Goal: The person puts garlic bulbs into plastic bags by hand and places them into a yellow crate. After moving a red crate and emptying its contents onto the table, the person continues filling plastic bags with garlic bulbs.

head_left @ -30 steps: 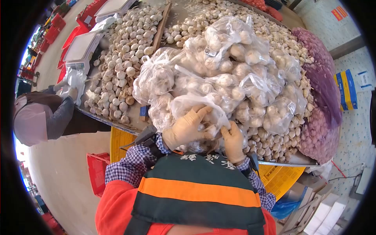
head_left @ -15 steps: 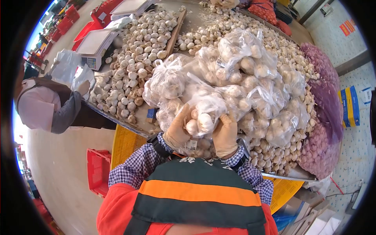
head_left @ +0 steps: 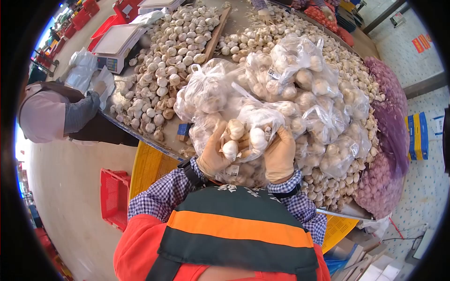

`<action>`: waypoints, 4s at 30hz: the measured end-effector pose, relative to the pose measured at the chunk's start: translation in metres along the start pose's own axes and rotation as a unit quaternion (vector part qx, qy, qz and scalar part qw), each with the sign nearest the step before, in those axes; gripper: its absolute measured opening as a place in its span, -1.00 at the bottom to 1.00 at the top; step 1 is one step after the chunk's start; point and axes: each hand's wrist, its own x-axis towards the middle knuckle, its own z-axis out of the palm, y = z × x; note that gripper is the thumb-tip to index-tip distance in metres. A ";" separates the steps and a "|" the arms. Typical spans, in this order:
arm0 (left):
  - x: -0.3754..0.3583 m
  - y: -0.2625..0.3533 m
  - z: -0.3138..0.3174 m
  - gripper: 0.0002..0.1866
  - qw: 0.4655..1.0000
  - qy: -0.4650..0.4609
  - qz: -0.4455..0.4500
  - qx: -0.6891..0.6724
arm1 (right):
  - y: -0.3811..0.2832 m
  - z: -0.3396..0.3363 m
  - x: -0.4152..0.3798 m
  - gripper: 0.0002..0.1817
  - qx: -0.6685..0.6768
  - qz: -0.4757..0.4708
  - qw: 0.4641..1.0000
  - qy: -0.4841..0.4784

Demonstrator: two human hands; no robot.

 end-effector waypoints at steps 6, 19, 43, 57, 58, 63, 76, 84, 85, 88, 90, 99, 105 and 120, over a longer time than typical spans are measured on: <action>0.012 -0.011 -0.011 -0.36 0.725 0.049 -0.342 -0.596 | 0.019 -0.008 -0.003 -0.78 -0.336 -0.131 0.933 0.009; 0.009 -0.001 0.004 -0.29 0.784 0.048 -0.299 -0.541 | 0.019 -0.025 0.009 -0.64 -0.672 -0.448 0.589 -0.029; 0.005 -0.014 0.003 -0.31 0.686 -0.014 -0.332 -0.648 | 0.003 -0.035 0.030 -0.67 -0.458 -0.246 0.845 0.123; -0.013 0.013 0.008 -0.23 0.968 0.155 0.031 0.194 | -0.013 0.022 0.039 -0.72 -0.249 -0.284 0.915 0.142; -0.011 0.024 -0.004 -0.22 0.988 0.141 0.001 0.069 | -0.023 0.012 0.039 -0.72 -0.267 -0.306 0.899 0.160; 0.033 0.019 -0.111 -0.42 0.971 0.236 0.007 0.035 | -0.038 0.000 -0.002 -0.72 -0.356 -0.207 0.903 0.121; 0.054 0.059 -0.065 -0.07 0.977 -0.132 -0.139 -0.098 | -0.002 0.010 -0.022 -0.76 -0.500 -0.144 0.851 -0.064; -0.058 0.104 -0.131 -0.55 0.908 0.041 -0.361 0.208 | 0.035 0.075 0.066 -0.57 -0.579 -0.109 0.737 -0.332; -0.073 0.107 -0.144 -0.53 0.876 0.023 -0.403 0.264 | 0.052 0.081 0.082 -0.55 -0.702 -0.216 0.602 -0.311; -0.098 0.100 -0.154 -0.46 0.776 -0.029 -0.336 0.533 | 0.098 0.082 0.115 -0.53 -0.831 -0.322 0.363 -0.271; -0.091 0.098 -0.147 -0.43 0.762 0.001 -0.292 0.577 | 0.108 0.085 0.121 -0.61 -0.864 -0.308 0.286 -0.276; 0.019 0.038 -0.093 -0.05 0.861 0.125 -0.037 0.491 | 0.054 0.071 0.104 -0.90 -0.724 -0.381 0.486 -0.307; 0.059 0.076 -0.070 -0.03 0.845 -0.010 0.151 0.512 | -0.020 0.072 0.062 -0.84 -0.606 -0.412 0.632 -0.252; 0.055 0.014 -0.005 -0.31 0.956 0.021 -0.179 0.230 | -0.048 -0.020 -0.018 -0.66 -0.634 -0.365 0.681 -0.022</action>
